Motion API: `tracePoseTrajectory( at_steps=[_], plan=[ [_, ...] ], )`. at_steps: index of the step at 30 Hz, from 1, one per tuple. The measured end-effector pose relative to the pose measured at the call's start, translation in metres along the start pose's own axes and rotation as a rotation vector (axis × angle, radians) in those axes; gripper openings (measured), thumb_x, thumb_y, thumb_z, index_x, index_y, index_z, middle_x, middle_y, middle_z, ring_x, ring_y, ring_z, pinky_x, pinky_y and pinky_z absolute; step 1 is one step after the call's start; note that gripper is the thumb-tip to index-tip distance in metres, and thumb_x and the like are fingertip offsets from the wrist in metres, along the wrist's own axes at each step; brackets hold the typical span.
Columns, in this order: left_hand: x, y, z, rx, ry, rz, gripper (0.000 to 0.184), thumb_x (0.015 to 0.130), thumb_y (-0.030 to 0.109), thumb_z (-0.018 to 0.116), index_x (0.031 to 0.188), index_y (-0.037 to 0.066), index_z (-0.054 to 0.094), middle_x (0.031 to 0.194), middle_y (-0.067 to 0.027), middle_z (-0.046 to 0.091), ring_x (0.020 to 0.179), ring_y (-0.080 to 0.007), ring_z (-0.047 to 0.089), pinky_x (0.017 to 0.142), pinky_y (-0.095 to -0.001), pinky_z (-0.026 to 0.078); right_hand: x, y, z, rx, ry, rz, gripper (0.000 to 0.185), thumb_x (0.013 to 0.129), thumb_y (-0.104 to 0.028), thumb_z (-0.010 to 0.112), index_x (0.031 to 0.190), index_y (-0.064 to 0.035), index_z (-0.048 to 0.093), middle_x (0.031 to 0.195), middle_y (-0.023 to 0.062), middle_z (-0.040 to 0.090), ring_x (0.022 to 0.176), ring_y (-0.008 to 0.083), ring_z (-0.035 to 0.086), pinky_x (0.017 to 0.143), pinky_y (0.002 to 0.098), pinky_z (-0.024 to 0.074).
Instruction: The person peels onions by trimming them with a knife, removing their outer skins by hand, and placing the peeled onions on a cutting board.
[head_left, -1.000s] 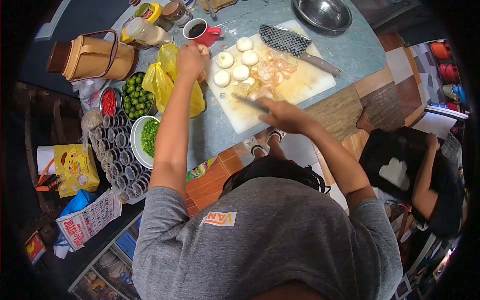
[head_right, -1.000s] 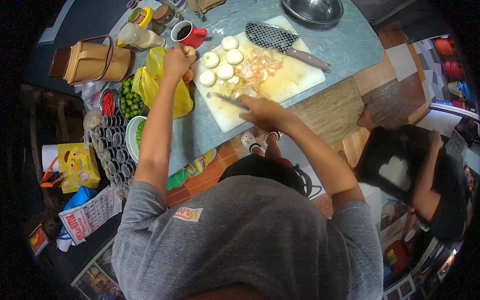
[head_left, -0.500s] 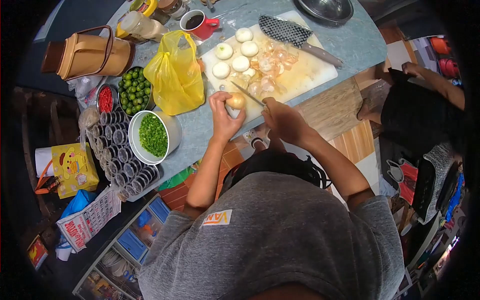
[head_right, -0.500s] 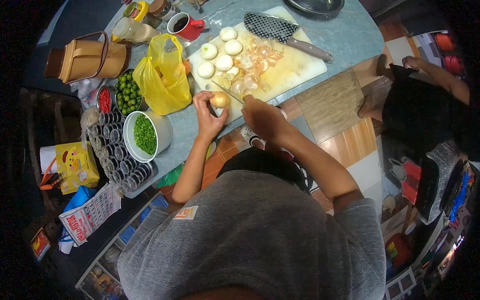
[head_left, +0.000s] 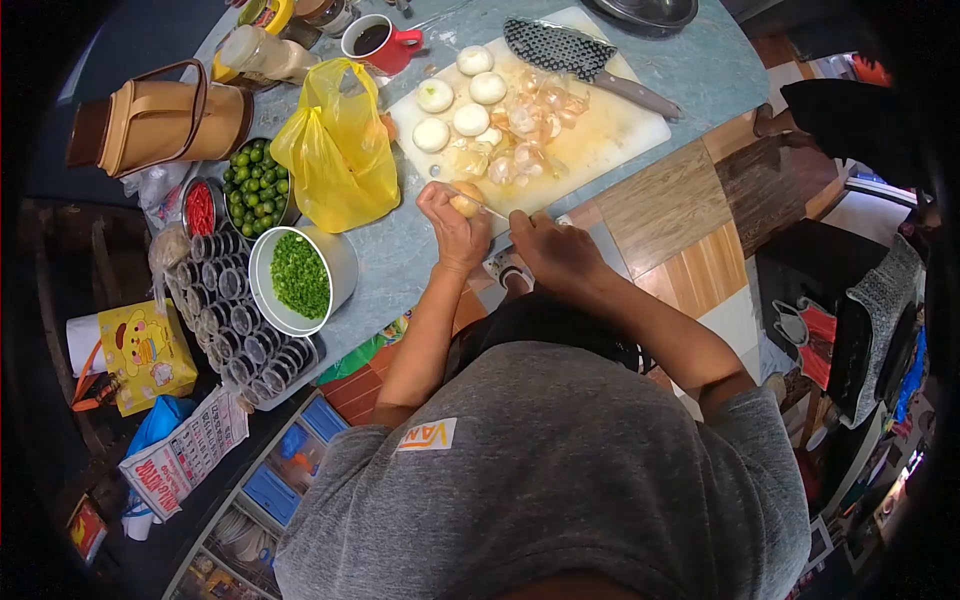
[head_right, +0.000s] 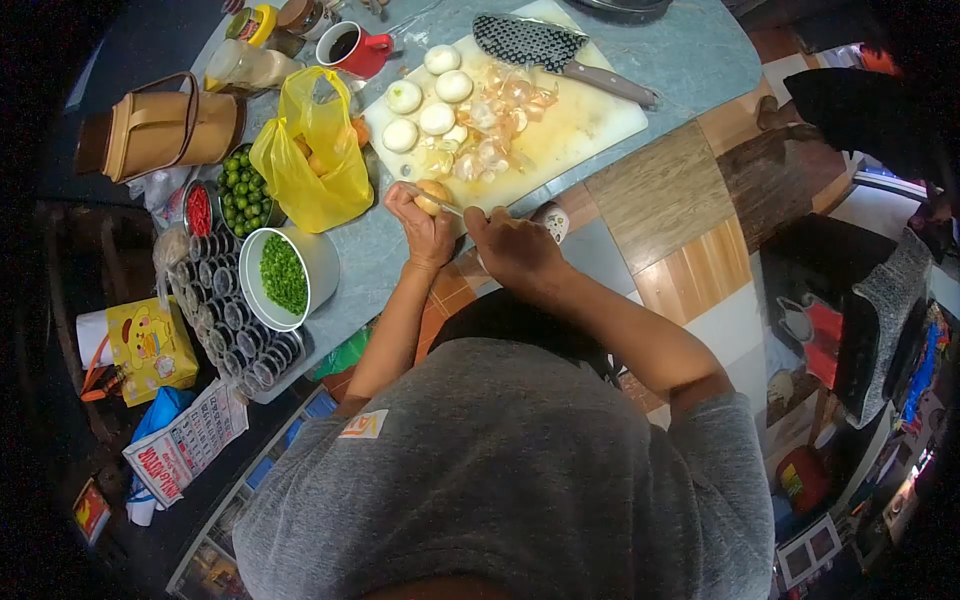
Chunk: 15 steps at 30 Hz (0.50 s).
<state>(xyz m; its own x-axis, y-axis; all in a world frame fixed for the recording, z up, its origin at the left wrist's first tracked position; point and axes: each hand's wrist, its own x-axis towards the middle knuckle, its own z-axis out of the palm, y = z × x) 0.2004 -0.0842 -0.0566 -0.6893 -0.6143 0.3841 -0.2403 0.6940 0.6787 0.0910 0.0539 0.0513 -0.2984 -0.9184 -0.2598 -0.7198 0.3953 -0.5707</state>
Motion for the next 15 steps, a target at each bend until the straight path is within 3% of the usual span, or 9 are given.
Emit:
tracePoseTrajectory(
  at_steps=[7, 10, 15],
  plan=[
    [-0.001, 0.0, 0.002, 0.002, 0.032, 0.031, 0.047, 0.079, 0.024, 0.064, 0.11, 0.005, 0.034, 0.106, -0.0201, 0.033, 0.102, -0.0352, 0.033, 0.091, -0.0498, 0.029, 0.0, 0.002, -0.003, 0.054, -0.038, 0.024, 0.016, 0.087, -0.008, 0.046, 0.098, -0.002, 0.037, 0.083, 0.0242, 0.059, 0.078, 0.0419, 0.063, 0.066, 0.0486, 0.0513],
    [-0.003, 0.0, 0.004, -0.021, 0.042, -0.018, 0.05, 0.084, 0.044, 0.059, 0.109, 0.006, 0.038, 0.107, -0.0193, 0.032, 0.106, -0.0339, 0.032, 0.096, -0.049, 0.026, 0.001, 0.001, -0.009, 0.075, -0.029, 0.008, 0.016, 0.086, -0.007, 0.047, 0.098, -0.0017, 0.037, 0.081, 0.0237, 0.059, 0.077, 0.0421, 0.063, 0.065, 0.0482, 0.0515],
    [-0.003, -0.002, 0.005, -0.054, 0.035, -0.028, 0.049, 0.084, 0.043, 0.059, 0.109, 0.006, 0.038, 0.107, -0.0194, 0.032, 0.106, -0.0337, 0.032, 0.096, -0.0491, 0.025, 0.001, 0.002, -0.011, 0.097, 0.001, -0.053, 0.017, 0.084, -0.004, 0.048, 0.097, -0.0011, 0.038, 0.077, 0.0224, 0.059, 0.071, 0.0424, 0.063, 0.06, 0.0462, 0.052]
  ],
)
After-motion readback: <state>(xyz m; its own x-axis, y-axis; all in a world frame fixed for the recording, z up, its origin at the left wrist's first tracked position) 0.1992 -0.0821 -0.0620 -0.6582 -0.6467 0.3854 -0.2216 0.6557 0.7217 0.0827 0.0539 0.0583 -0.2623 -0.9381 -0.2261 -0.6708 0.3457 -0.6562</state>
